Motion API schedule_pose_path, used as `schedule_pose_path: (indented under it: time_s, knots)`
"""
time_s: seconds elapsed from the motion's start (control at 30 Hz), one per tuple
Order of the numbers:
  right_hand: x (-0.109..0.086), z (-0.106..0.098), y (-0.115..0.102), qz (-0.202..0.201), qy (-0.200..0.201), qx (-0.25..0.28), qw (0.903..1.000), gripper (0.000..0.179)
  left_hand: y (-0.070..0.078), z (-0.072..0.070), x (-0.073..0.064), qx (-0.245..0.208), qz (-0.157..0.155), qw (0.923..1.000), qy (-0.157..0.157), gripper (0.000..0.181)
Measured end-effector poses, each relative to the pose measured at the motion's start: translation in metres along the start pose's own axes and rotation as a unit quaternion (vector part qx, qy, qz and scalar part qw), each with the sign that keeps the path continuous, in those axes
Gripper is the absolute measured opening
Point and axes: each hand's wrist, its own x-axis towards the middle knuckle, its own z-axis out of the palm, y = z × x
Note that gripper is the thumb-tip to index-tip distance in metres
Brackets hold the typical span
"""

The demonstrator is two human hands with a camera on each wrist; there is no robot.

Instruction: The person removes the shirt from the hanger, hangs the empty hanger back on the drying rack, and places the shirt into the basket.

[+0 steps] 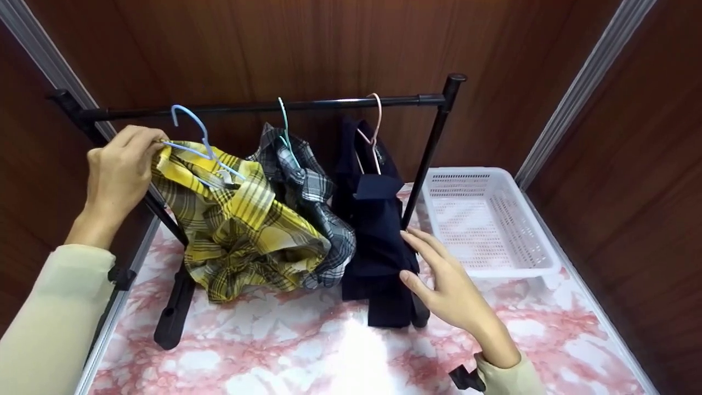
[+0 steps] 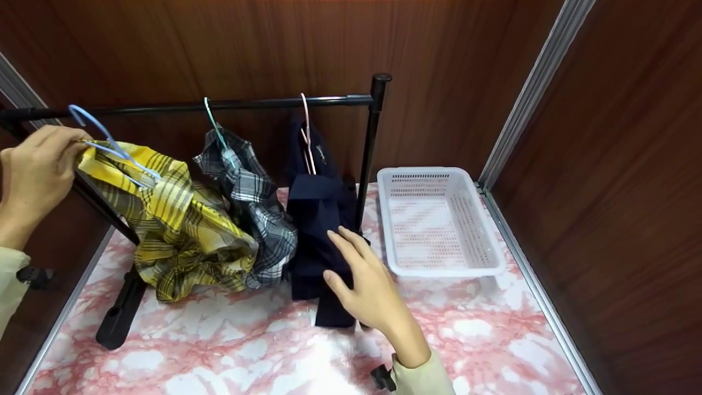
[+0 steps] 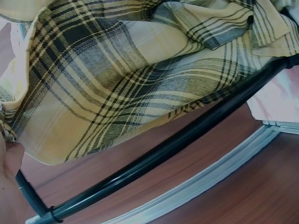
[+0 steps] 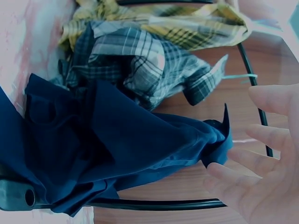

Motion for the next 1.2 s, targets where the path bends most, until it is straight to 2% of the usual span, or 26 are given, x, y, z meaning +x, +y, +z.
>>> schedule_pose_path:
  time_s: [0.2, 0.33, 0.43, 0.63, 0.77, 0.87, 1.0, 1.2]
  knots:
    - [0.0, -0.002, 0.003, 0.002, 0.003, -0.005, 1.0, 0.066, 0.008, -0.013, 0.006, 0.012, -0.001, 0.9998, 0.018, 0.014]
    - [0.001, -0.003, 0.004, 0.0, 0.003, -0.003, 1.0, 0.066, 0.009, -0.02, 0.01, 0.01, -0.008, 0.9995, 0.03, 0.018]
    - [0.001, -0.003, 0.005, -0.001, 0.003, -0.004, 1.0, 0.066, 0.003, -0.025, 0.012, 0.017, -0.022, 0.9988, 0.042, 0.02]
    - [0.001, -0.005, 0.007, 0.011, -0.001, 0.001, 0.9999, 0.067, -0.017, -0.033, 0.014, 0.032, -0.053, 0.9964, 0.059, 0.027]
    - [0.002, -0.007, 0.008, 0.012, -0.001, 0.003, 0.9999, 0.067, -0.019, -0.036, 0.019, 0.035, -0.067, 0.9944, 0.073, 0.033]
    - [0.006, -0.01, 0.007, 0.008, 0.0, -0.002, 1.0, 0.067, -0.013, -0.037, 0.025, 0.035, -0.069, 0.9939, 0.078, 0.032]
    - [0.014, -0.015, 0.003, -0.003, 0.008, -0.007, 0.9999, 0.068, 0.005, -0.035, 0.029, 0.039, -0.047, 0.997, 0.047, 0.029]
    - [0.027, -0.019, -0.006, -0.028, 0.014, -0.007, 0.9995, 0.063, 0.039, -0.026, 0.014, 0.021, -0.029, 0.9993, 0.011, 0.017]
